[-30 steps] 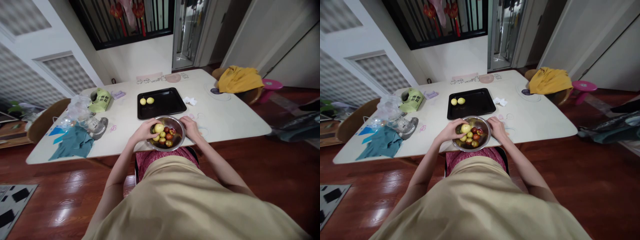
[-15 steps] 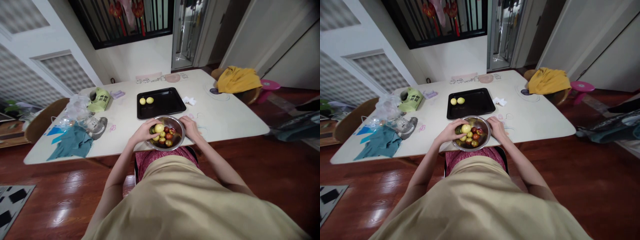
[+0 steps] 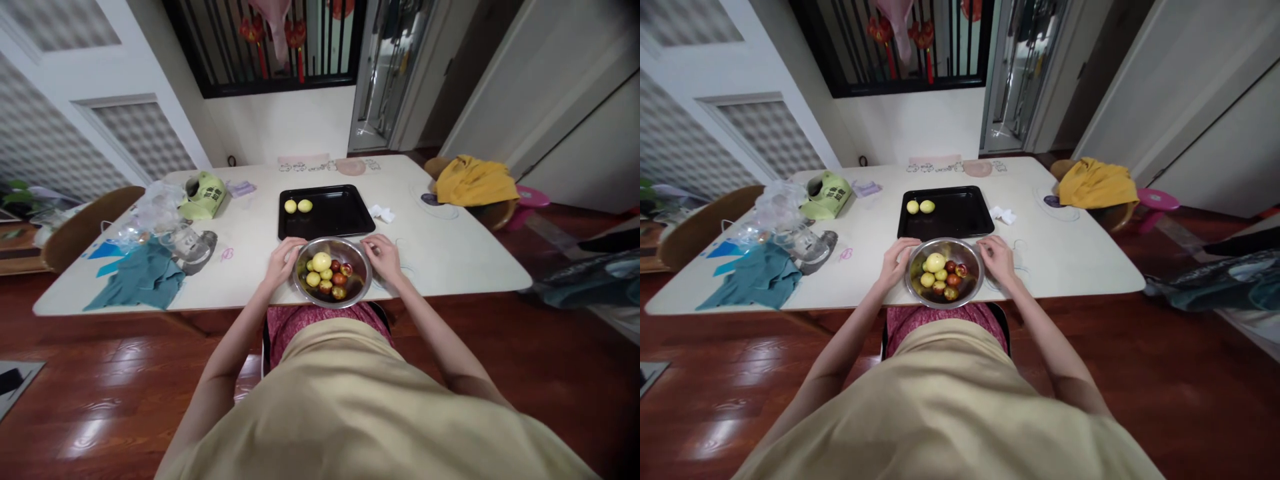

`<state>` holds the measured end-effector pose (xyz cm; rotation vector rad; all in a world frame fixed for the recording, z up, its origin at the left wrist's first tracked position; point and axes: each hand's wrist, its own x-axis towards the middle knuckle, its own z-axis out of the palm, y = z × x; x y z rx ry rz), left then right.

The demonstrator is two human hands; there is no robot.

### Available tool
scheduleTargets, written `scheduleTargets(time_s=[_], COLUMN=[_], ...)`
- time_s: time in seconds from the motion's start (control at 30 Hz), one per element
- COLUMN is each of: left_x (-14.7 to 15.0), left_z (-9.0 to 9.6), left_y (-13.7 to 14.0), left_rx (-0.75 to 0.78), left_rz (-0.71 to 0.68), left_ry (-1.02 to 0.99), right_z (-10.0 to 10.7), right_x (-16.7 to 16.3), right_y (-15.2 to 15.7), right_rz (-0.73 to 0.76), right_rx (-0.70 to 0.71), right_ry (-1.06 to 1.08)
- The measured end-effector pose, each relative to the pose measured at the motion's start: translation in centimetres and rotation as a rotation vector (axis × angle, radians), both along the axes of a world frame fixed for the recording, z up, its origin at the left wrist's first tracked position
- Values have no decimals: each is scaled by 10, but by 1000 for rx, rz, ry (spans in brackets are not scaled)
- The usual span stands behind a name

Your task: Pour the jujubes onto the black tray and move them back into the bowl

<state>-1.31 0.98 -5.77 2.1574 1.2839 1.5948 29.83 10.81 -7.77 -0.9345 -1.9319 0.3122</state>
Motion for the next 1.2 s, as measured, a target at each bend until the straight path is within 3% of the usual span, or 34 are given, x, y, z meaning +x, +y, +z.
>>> scheduleTargets(time_s=[0.17,0.37,0.53,0.7,0.93,1.07,1.2], left_x=[5,7,6,9,16,15,13], left_z=[-8,-14,-17,-24,-22,-18,-19], left_y=[-8,-10,-9,-9,-11,-12,-12], left_rx=[58,184,308,466,319,233,187], left_rz=[-47,-88,-100,-157,-261,-285,-280], left_ry=[52,139,233,321,284,255,272], right_z=[27,52,52,44,50,59,66], right_x=[-28,-101,-160,-193,-187,-162,-121], right_y=[37,102,140,155,152,135,103], right_rz=[125,201,189,166,152,153,201], right_rx=[46,18,-41,-84,-95,-59,15], right_ry=[-109,-449,-671,-711,-688,-628,-416])
